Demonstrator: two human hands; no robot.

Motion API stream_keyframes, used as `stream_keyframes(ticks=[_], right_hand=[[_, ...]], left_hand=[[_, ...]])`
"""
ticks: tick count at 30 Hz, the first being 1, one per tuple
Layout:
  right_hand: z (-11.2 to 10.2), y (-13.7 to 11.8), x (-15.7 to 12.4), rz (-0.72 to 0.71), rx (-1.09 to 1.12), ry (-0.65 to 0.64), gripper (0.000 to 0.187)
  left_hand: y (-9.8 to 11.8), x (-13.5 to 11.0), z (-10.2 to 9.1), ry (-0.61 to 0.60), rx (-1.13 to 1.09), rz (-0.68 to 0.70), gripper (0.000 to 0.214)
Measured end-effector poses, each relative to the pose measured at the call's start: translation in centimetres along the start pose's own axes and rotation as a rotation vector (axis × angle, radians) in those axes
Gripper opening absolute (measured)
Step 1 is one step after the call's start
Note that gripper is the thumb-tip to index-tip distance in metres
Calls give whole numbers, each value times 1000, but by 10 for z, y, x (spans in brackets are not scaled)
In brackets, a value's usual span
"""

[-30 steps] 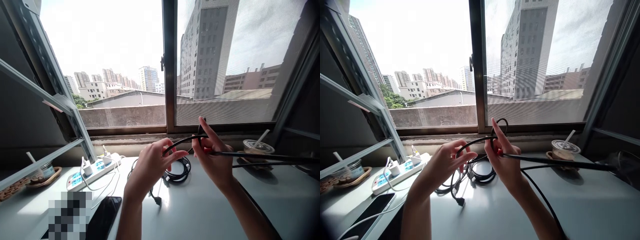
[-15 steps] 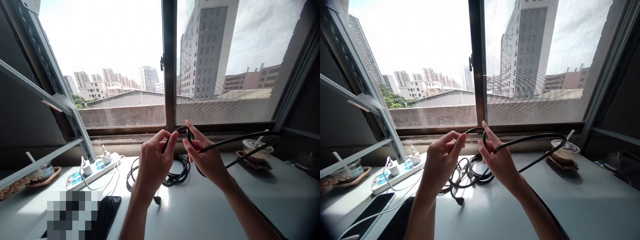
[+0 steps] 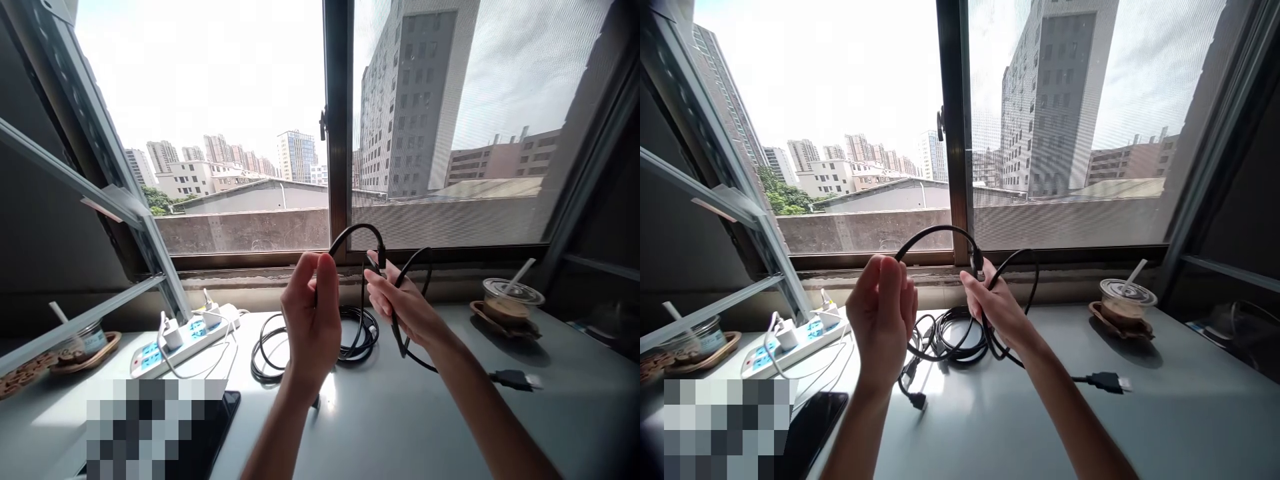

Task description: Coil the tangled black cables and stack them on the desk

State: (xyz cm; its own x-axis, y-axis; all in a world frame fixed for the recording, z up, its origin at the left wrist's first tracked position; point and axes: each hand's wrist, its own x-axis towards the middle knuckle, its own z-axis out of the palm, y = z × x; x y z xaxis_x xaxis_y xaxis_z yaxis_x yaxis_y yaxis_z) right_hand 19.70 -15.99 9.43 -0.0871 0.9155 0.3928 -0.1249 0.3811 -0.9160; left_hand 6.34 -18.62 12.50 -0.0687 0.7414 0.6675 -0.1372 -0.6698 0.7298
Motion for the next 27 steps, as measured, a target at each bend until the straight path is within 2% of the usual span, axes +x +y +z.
stream_keyframes(ticks=[4,7,10,13,16,19,23,27], right_hand=[[-8,7,9,97,-6,34,74],[-17,9,13,136,-146,17,72],[-31,6,14,241,-320,-39,68],[-43,2,13,238,-416,14,68],[-43,-4,10,164,-302,11,63],[-29,-10,2,158,-206,-68,61],[-8,-14,-13,194,-290,-235,71],[2,-18,-24,111,-358,-372,72]], left_hand=[[5,-3,1,142,-58,108,44],[7,1,-4,301,-110,148,43],[5,10,-10,302,-131,106,41],[-2,20,-15,219,-107,4,36],[-13,26,-17,47,-46,-114,36],[-21,27,-14,-114,57,-193,37],[-22,20,-8,-277,223,-170,36],[-18,15,-3,-418,262,-192,33]])
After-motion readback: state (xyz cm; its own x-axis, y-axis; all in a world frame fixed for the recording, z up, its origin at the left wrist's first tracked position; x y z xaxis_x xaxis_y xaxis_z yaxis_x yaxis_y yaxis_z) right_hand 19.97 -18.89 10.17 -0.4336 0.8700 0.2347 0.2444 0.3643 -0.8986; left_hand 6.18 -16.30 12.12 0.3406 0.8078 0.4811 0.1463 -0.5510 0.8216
